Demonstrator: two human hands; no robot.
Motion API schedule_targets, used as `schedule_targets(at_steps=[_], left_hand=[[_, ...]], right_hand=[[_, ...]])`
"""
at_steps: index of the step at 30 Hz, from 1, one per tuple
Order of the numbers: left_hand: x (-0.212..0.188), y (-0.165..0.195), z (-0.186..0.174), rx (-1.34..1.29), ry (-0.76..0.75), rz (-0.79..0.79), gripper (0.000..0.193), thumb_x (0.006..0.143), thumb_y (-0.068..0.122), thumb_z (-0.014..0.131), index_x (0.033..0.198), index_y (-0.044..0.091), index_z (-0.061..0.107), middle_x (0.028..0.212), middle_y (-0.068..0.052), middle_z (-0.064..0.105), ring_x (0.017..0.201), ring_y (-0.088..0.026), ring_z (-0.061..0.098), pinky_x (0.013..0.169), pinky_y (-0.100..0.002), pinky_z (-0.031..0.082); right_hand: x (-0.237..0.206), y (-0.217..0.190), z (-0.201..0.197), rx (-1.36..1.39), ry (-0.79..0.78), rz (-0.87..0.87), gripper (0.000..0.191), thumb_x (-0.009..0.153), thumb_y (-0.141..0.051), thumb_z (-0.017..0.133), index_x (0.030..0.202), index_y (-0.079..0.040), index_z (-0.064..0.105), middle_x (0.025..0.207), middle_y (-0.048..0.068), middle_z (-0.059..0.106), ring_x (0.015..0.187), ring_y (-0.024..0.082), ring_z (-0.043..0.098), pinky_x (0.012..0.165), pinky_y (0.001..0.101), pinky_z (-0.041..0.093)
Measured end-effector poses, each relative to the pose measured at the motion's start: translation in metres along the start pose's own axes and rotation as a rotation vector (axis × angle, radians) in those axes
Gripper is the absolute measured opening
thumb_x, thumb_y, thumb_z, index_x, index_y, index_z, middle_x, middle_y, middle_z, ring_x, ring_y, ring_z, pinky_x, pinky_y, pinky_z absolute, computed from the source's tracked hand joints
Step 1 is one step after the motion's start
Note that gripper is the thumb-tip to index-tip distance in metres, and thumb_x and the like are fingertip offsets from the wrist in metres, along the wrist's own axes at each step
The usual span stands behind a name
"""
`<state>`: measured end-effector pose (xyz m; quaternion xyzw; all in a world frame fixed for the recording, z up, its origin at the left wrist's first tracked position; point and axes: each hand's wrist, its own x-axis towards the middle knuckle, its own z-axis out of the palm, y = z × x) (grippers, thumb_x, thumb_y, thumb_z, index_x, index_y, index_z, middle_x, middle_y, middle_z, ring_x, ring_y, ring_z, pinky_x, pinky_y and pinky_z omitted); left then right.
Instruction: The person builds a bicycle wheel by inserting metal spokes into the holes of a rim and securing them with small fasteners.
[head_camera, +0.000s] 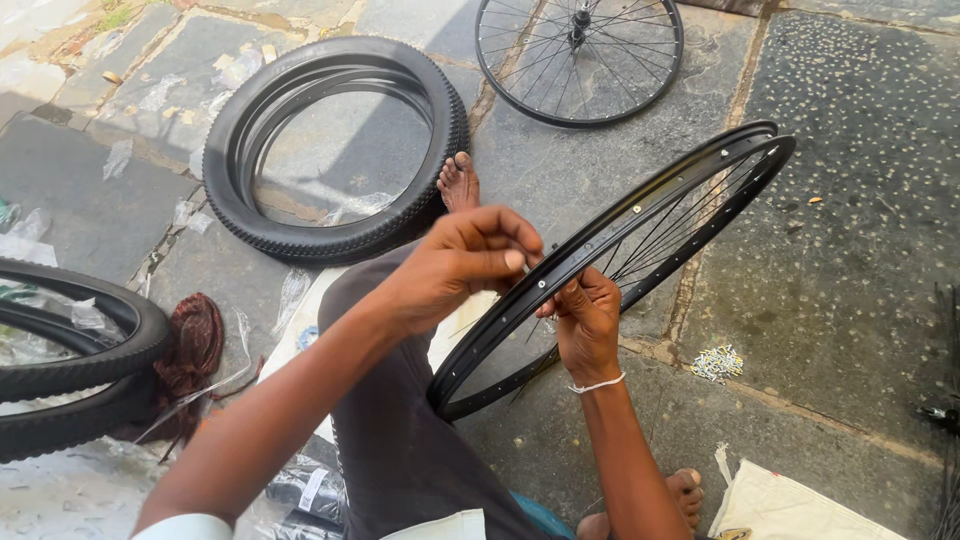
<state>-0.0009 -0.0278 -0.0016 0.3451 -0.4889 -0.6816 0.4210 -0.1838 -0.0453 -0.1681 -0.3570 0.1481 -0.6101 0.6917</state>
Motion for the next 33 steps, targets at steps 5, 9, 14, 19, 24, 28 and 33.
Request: schedule_targets(at_steps=[5,9,14,19,24,28,33], left_hand=[[0.032,-0.06,0.004,-0.682,-0.448,0.039,0.037,0.106,0.009,0.07,0.13,0.001,0.043,0.09,-0.009,0.065,0.073,-0.022,0.07,0.062,-0.032,0.057],[0.041,-0.075,0.007,-0.755,-0.424,0.084,0.041,0.102,0.01,0.072,0.127,-0.001,0.041,0.081,-0.01,0.064,0.061,-0.018,0.068,0.053,-0.026,0.053],[0.039,-0.066,0.014,-0.717,-0.308,0.044,0.039,0.101,0.012,0.07,0.123,0.002,0.04,0.082,-0.012,0.06,0.053,-0.021,0.061,0.046,-0.028,0.048],[0.041,-0.069,0.014,-0.629,-0.194,0.01,0.046,0.095,0.007,0.071,0.126,0.003,0.038,0.075,-0.015,0.059,0.045,-0.026,0.058,0.041,-0.033,0.047],[0.045,-0.075,0.01,-0.442,-0.253,0.122,0.052,0.097,0.014,0.07,0.139,0.008,0.04,0.083,-0.015,0.053,0.05,-0.029,0.052,0.043,-0.038,0.043],[0.042,-0.073,0.021,-0.382,-0.156,0.129,0.042,0.108,0.013,0.067,0.139,-0.003,0.044,0.074,-0.011,0.053,0.042,-0.019,0.049,0.042,-0.03,0.041],[0.046,-0.073,0.032,-0.358,-0.132,0.187,0.066,0.085,0.011,0.069,0.144,0.008,0.04,0.082,-0.007,0.059,0.039,-0.019,0.047,0.039,-0.027,0.04]], right_hand=[[-0.003,-0.005,-0.007,0.043,0.038,-0.038,0.026,0.098,-0.023,0.074,0.107,0.001,0.072,0.093,0.009,0.073,0.081,0.015,0.069,0.076,0.0263,0.054],[-0.006,-0.008,-0.005,0.002,0.114,-0.02,0.03,0.097,-0.022,0.073,0.112,0.003,0.073,0.09,0.008,0.074,0.079,0.013,0.068,0.076,0.0237,0.053],[-0.007,-0.014,0.002,-0.015,0.114,-0.043,0.028,0.097,-0.024,0.071,0.108,0.002,0.072,0.096,0.005,0.074,0.086,0.01,0.068,0.081,0.0235,0.053],[-0.006,-0.014,0.001,-0.041,0.037,-0.061,0.023,0.104,-0.022,0.073,0.096,-0.001,0.068,0.083,0.005,0.068,0.073,0.009,0.06,0.07,0.0249,0.049],[-0.003,-0.008,-0.005,-0.106,0.083,-0.017,0.026,0.099,-0.027,0.074,0.089,-0.004,0.067,0.076,0.002,0.065,0.067,0.007,0.059,0.063,0.022,0.048],[0.0,-0.01,-0.005,-0.123,0.078,-0.031,0.031,0.097,-0.032,0.075,0.084,-0.005,0.066,0.073,0.0,0.063,0.064,0.007,0.057,0.059,0.0211,0.048],[0.0,-0.017,-0.003,-0.157,0.048,-0.069,0.036,0.095,-0.039,0.075,0.08,-0.007,0.065,0.069,-0.001,0.061,0.061,0.006,0.057,0.055,0.021,0.049]])
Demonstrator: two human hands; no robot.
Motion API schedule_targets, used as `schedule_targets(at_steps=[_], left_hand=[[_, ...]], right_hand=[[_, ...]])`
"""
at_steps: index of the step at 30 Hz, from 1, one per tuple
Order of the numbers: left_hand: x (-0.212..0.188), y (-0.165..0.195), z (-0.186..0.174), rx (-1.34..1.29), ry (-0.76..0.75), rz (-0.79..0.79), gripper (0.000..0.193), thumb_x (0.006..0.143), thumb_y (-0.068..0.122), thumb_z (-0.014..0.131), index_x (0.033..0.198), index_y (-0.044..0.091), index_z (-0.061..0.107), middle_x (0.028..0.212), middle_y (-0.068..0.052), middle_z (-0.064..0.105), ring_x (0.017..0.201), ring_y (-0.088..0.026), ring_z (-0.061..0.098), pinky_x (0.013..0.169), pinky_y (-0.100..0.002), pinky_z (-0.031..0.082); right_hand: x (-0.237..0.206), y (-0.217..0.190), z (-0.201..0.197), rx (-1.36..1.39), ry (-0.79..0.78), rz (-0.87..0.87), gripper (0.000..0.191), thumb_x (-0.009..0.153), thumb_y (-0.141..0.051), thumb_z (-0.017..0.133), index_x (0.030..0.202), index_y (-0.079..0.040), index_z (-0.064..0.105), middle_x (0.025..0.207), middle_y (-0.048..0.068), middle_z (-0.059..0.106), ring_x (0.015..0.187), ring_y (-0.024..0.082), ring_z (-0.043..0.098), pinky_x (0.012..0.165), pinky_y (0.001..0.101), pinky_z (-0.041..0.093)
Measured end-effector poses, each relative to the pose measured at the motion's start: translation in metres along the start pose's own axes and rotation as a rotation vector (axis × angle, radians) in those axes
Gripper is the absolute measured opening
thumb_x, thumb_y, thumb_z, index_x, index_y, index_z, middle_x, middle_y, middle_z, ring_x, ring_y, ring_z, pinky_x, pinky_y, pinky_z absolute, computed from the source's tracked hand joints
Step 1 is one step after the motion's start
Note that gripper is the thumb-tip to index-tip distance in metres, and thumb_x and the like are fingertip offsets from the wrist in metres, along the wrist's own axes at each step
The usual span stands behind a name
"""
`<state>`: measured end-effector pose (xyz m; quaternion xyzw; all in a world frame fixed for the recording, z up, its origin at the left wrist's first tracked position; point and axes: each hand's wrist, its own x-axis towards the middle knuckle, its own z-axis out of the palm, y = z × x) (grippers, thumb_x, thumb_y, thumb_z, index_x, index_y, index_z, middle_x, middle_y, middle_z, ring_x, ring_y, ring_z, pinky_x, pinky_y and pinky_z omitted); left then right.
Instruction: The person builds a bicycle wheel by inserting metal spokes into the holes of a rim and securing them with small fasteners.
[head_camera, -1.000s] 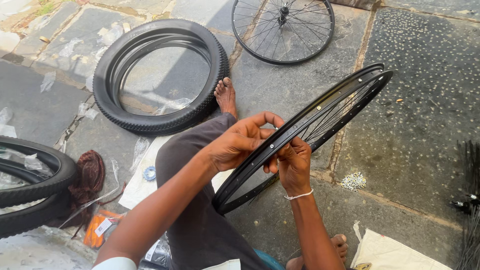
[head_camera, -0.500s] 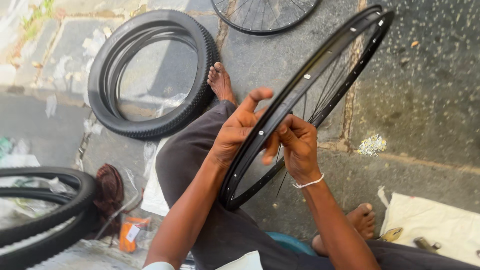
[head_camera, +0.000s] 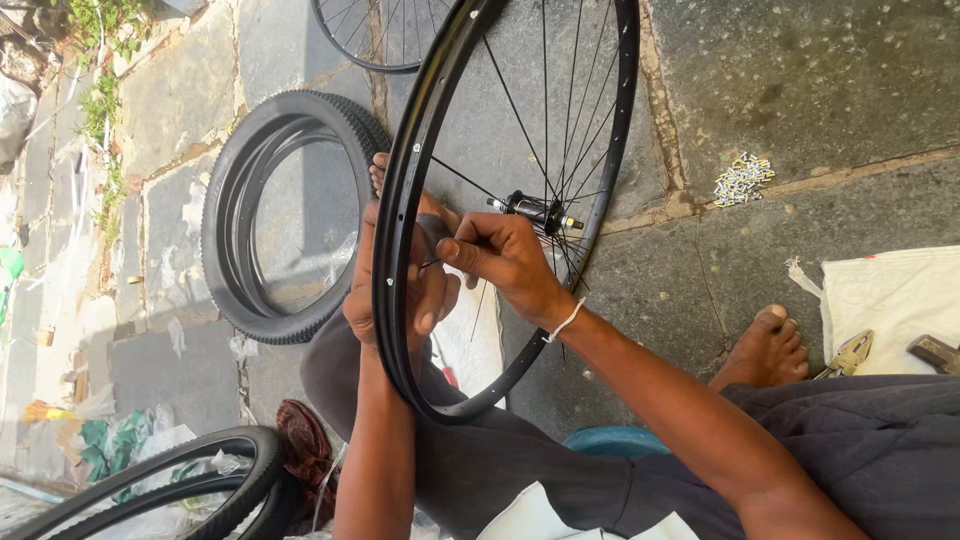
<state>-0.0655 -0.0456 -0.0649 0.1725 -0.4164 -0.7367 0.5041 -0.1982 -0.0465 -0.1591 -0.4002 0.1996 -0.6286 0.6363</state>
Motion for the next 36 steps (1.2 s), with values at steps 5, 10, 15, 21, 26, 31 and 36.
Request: schedule_targets(at_steps=[5,10,15,21,26,31,36], left_hand=[[-0.002,0.0,-0.006,0.063,-0.045,-0.02,0.051,0.099,0.014,0.06,0.145,0.002,0.04,0.078,-0.011,0.051,0.042,-0.02,0.051,0.039,-0.029,0.042],[-0.003,-0.001,-0.008,-0.003,-0.045,-0.023,0.045,0.105,0.014,0.06,0.144,0.001,0.043,0.071,-0.005,0.049,0.041,-0.015,0.049,0.043,-0.025,0.041],[-0.001,-0.002,-0.002,0.102,0.005,0.04,0.064,0.09,0.014,0.067,0.148,0.01,0.04,0.079,-0.005,0.051,0.046,-0.018,0.044,0.044,-0.027,0.042],[-0.004,-0.003,-0.004,-0.023,-0.071,0.036,0.046,0.105,0.012,0.062,0.147,0.003,0.047,0.083,-0.008,0.06,0.054,-0.017,0.058,0.051,-0.028,0.045],[0.003,-0.011,-0.036,0.243,0.277,-0.032,0.034,0.108,0.016,0.063,0.133,0.0,0.046,0.107,-0.012,0.063,0.078,-0.025,0.063,0.066,-0.035,0.048],[0.046,-0.082,-0.093,1.688,0.0,0.088,0.056,0.087,0.02,0.085,0.126,-0.007,0.057,0.12,-0.029,0.065,0.114,-0.046,0.061,0.093,-0.049,0.047],[0.07,-0.135,-0.122,1.449,0.375,-0.376,0.055,0.075,0.023,0.08,0.121,-0.002,0.062,0.103,-0.023,0.074,0.097,-0.037,0.072,0.089,-0.044,0.054]], right_hand=[[0.001,0.001,-0.002,0.001,0.0,-0.002,0.039,0.095,-0.04,0.075,0.078,-0.007,0.064,0.066,-0.001,0.059,0.058,0.006,0.055,0.054,0.0196,0.045],[0.001,0.007,-0.003,0.009,0.005,-0.028,0.038,0.093,-0.041,0.075,0.079,-0.007,0.065,0.067,-0.002,0.059,0.06,0.005,0.056,0.054,0.0199,0.048],[0.001,0.009,-0.004,0.003,0.002,-0.025,0.038,0.095,-0.04,0.076,0.08,-0.007,0.063,0.067,-0.002,0.057,0.06,0.005,0.053,0.054,0.0202,0.043],[0.002,-0.028,0.008,-0.134,0.062,-0.03,0.036,0.096,-0.04,0.073,0.088,-0.005,0.065,0.075,0.0,0.063,0.059,0.005,0.058,0.052,0.02,0.047],[0.016,-0.11,0.018,-1.022,0.309,-0.758,0.032,0.109,-0.036,0.058,0.117,-0.005,0.066,0.106,0.01,0.071,0.088,0.017,0.063,0.073,0.0303,0.051],[0.102,-0.147,0.016,-1.452,-0.185,-0.903,0.043,0.11,-0.044,0.061,0.099,-0.004,0.074,0.098,0.011,0.069,0.108,0.031,0.059,0.108,0.0493,0.035],[0.121,-0.138,0.006,-1.481,-0.242,-0.871,0.045,0.108,-0.04,0.063,0.083,-0.005,0.076,0.089,0.008,0.068,0.103,0.029,0.059,0.111,0.0483,0.035]])
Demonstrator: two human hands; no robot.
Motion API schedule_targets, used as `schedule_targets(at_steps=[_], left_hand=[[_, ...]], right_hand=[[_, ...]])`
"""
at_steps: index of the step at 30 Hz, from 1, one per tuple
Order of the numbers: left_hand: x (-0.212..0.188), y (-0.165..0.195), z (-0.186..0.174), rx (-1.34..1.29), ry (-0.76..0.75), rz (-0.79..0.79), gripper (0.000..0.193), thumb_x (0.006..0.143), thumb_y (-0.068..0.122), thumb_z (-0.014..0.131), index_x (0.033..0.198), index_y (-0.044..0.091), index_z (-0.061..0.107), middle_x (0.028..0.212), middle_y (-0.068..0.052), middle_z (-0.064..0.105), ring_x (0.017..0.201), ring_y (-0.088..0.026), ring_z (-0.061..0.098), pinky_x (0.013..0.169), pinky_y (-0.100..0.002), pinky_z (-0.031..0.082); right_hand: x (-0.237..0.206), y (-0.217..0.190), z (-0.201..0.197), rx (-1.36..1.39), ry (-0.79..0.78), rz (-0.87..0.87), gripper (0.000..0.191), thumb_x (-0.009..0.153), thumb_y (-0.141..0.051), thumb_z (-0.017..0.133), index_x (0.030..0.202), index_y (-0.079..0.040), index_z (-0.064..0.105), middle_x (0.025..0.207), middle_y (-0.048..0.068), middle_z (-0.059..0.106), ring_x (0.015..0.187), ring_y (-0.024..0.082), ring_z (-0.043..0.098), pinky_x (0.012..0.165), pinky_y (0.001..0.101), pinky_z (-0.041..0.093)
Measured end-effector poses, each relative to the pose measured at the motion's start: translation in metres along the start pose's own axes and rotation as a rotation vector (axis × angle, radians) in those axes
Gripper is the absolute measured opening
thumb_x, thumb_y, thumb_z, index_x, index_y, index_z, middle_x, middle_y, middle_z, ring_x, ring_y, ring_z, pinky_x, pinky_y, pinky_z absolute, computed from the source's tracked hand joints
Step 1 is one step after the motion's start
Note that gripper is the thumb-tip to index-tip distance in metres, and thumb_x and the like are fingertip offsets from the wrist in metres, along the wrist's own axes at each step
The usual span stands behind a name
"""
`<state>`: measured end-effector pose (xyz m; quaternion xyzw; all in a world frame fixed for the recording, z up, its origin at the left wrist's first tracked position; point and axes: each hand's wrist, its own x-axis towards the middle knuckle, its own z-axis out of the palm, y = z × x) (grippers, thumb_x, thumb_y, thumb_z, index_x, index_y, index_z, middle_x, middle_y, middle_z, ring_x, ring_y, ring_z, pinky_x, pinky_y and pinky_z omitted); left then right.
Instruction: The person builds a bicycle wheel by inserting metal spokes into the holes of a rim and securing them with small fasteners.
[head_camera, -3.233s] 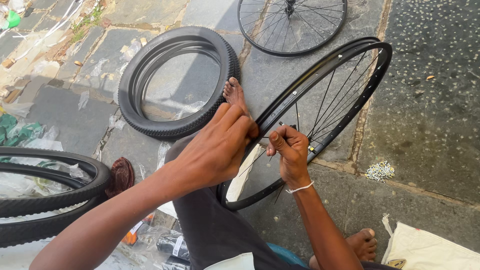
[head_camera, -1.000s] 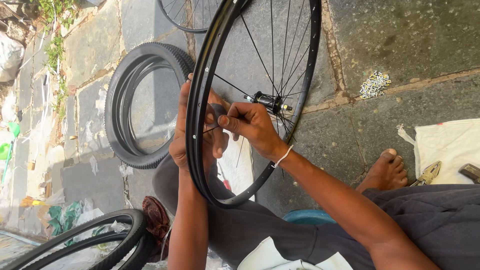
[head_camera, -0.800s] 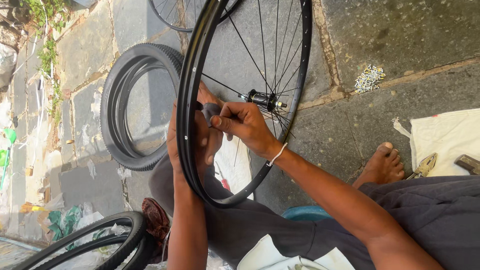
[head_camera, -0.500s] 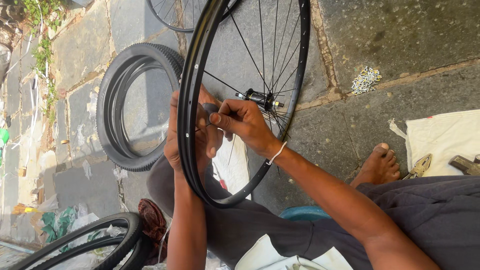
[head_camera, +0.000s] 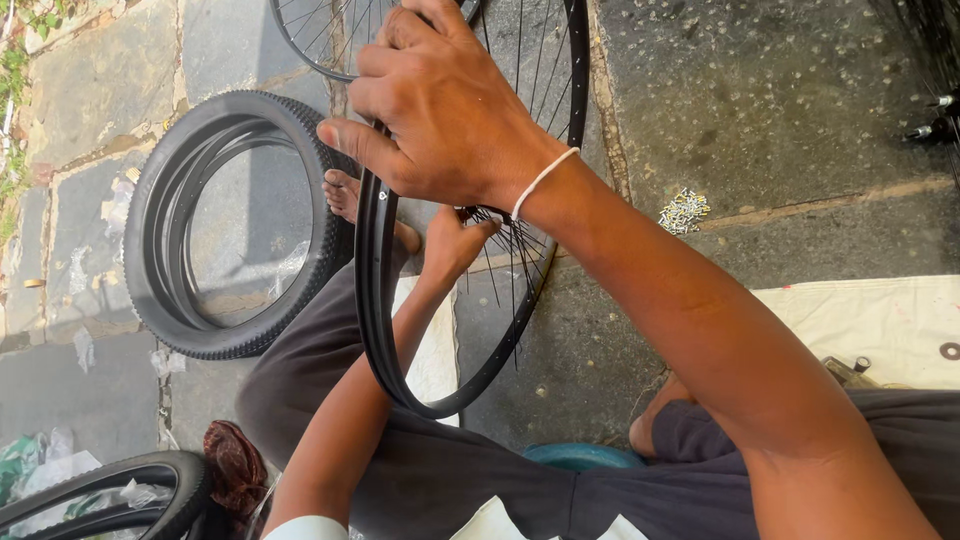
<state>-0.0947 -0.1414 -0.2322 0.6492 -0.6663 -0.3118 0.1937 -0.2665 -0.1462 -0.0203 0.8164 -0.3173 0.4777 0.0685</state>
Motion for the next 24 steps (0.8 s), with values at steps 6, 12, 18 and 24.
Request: schedule_targets(at_steps=[6,12,18,24], left_hand=[[-0.029,0.011,-0.02,0.393,0.026,-0.047,0.046,0.082,0.011,0.066,0.122,-0.006,0.052,0.088,-0.031,0.068,0.086,-0.051,0.065,0.083,-0.058,0.049],[-0.058,0.012,-0.108,0.195,-0.108,0.322,0.017,0.092,0.017,0.067,0.096,0.0,0.066,0.076,-0.02,0.069,0.071,-0.036,0.07,0.062,-0.044,0.053],[-0.05,0.045,-0.13,0.138,-0.282,0.013,0.019,0.089,0.021,0.067,0.088,0.003,0.07,0.059,-0.008,0.067,0.053,-0.019,0.07,0.054,-0.034,0.054],[-0.054,0.067,-0.131,0.377,-0.243,0.045,0.023,0.089,0.024,0.068,0.083,0.001,0.071,0.063,-0.014,0.069,0.056,-0.026,0.07,0.06,-0.039,0.055]], right_hand=[[-0.007,0.007,0.0,0.054,0.006,0.001,0.043,0.106,-0.039,0.067,0.081,-0.004,0.073,0.09,0.007,0.065,0.106,0.029,0.056,0.108,0.0489,0.036],[-0.01,0.012,-0.008,0.144,-0.032,0.031,0.041,0.106,-0.037,0.068,0.081,-0.005,0.071,0.092,0.007,0.061,0.108,0.028,0.056,0.108,0.0489,0.037],[-0.008,0.005,-0.001,0.188,-0.013,0.016,0.035,0.102,-0.033,0.066,0.082,-0.005,0.07,0.091,0.007,0.061,0.109,0.028,0.055,0.11,0.0497,0.036],[-0.009,0.005,0.0,0.179,-0.052,0.045,0.042,0.106,-0.039,0.068,0.082,-0.006,0.072,0.092,0.007,0.062,0.11,0.027,0.055,0.11,0.051,0.035]])
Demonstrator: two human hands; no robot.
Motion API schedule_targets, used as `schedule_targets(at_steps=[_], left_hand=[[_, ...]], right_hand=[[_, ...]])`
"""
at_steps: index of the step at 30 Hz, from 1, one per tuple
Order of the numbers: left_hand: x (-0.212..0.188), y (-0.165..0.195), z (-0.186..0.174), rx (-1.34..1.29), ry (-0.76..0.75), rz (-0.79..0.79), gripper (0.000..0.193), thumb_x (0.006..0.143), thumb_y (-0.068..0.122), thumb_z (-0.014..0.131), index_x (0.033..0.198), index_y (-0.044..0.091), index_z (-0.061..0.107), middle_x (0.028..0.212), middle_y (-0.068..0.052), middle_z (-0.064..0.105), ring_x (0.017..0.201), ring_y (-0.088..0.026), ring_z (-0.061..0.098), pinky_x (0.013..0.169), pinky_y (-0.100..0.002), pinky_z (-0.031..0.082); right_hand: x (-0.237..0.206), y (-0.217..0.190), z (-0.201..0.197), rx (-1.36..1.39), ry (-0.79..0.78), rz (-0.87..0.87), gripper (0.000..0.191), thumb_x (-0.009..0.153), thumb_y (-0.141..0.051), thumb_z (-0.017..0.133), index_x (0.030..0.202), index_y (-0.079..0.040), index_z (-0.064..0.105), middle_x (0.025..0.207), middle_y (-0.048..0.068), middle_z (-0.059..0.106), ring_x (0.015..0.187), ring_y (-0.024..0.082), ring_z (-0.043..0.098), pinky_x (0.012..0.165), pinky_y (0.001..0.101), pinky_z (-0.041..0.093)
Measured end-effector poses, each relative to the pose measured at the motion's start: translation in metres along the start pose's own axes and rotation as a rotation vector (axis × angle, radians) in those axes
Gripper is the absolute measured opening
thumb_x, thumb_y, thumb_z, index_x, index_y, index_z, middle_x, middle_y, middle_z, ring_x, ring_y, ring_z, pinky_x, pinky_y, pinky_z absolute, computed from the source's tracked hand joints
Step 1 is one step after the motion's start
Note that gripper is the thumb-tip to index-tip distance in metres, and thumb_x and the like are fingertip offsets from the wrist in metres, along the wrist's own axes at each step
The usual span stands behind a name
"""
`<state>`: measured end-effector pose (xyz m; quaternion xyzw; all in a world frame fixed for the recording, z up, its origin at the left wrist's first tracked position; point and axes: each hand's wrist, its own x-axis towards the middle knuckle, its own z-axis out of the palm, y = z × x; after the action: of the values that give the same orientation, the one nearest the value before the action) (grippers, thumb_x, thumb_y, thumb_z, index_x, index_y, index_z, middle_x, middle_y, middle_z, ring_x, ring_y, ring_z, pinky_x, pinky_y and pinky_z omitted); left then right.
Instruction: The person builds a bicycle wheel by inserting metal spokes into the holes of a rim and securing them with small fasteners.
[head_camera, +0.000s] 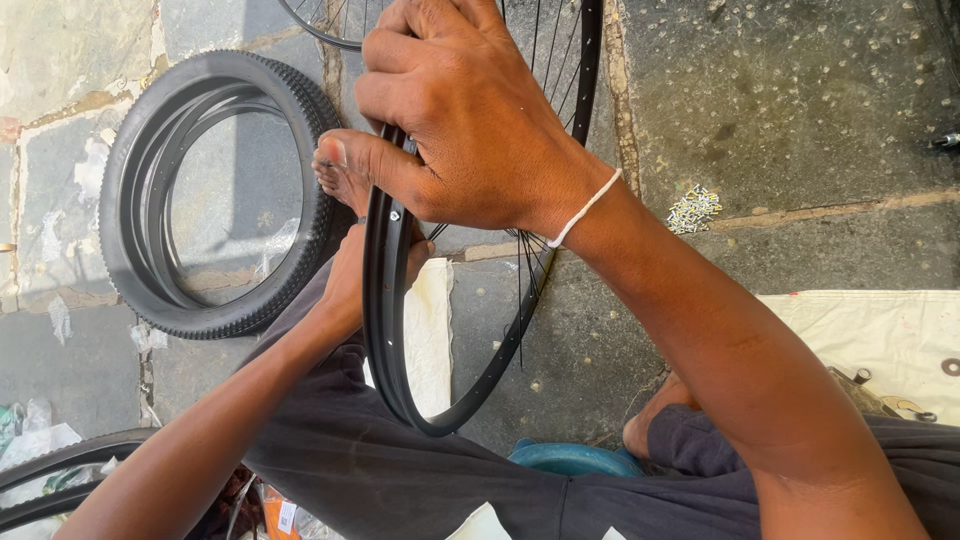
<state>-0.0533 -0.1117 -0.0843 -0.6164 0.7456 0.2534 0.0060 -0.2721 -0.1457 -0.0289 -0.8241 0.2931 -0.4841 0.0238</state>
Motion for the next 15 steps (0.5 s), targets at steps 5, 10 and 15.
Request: schedule_targets(at_steps=[5,10,15], left_hand=[[0.006,-0.004,-0.001,0.042,0.029,-0.006,0.021,0.082,0.025,0.073,0.083,0.004,0.069,0.068,-0.012,0.069,0.062,-0.029,0.069,0.063,-0.044,0.053],[0.012,-0.015,0.0,0.064,-0.056,0.01,0.024,0.086,0.024,0.07,0.079,0.001,0.067,0.068,-0.013,0.068,0.06,-0.028,0.067,0.062,-0.044,0.054],[0.009,-0.03,-0.017,-0.696,-0.343,0.062,0.023,0.086,0.013,0.068,0.102,-0.001,0.06,0.082,-0.012,0.064,0.067,-0.023,0.068,0.062,-0.042,0.059]], right_hand=[[-0.002,0.0,0.0,-0.032,0.028,-0.038,0.042,0.107,-0.04,0.067,0.084,-0.005,0.072,0.092,0.007,0.062,0.113,0.027,0.054,0.113,0.0506,0.034],[-0.003,-0.002,-0.001,-0.027,0.033,-0.041,0.043,0.106,-0.04,0.068,0.082,-0.004,0.07,0.093,0.007,0.063,0.113,0.027,0.054,0.114,0.0502,0.034],[-0.005,-0.002,-0.009,0.011,0.028,-0.05,0.041,0.106,-0.038,0.069,0.081,-0.005,0.07,0.092,0.008,0.063,0.113,0.027,0.055,0.114,0.0504,0.033]])
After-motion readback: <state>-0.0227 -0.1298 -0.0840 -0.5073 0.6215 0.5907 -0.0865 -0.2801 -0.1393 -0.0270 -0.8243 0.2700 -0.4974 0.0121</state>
